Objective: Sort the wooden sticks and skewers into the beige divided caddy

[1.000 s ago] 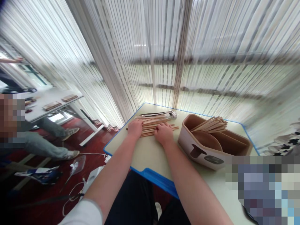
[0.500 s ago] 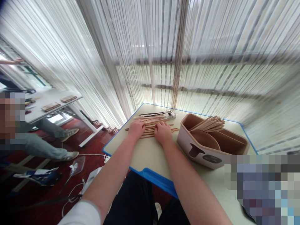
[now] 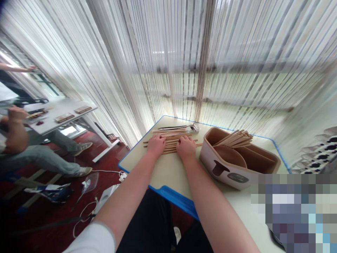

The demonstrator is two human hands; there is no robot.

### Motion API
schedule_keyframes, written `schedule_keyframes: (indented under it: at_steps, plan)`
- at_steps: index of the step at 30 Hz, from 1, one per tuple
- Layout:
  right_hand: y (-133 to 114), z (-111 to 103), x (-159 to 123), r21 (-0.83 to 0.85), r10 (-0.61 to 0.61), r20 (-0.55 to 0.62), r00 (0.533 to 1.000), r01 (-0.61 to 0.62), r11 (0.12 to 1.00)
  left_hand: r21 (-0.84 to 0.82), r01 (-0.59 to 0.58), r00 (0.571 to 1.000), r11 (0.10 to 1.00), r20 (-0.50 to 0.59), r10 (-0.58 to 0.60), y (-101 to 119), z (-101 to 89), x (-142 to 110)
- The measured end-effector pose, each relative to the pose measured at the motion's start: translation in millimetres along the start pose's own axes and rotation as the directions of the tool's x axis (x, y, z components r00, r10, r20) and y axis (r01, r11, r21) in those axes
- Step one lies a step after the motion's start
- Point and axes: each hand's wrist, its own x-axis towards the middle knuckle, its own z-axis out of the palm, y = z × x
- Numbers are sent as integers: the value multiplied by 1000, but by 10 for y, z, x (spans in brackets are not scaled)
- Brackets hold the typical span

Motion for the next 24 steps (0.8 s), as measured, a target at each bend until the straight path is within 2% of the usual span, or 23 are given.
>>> schedule_keyframes:
  at_steps: [12,24]
  plan:
    - [3,-31,-53,-20,24,-1,1000,-24,1000,2,38,998,999,-42,-38,68,5,-26]
    - [25,-77,0,48,88,151,985,-96,994,-4,52,998,999,-32,-52,96,-53,-115]
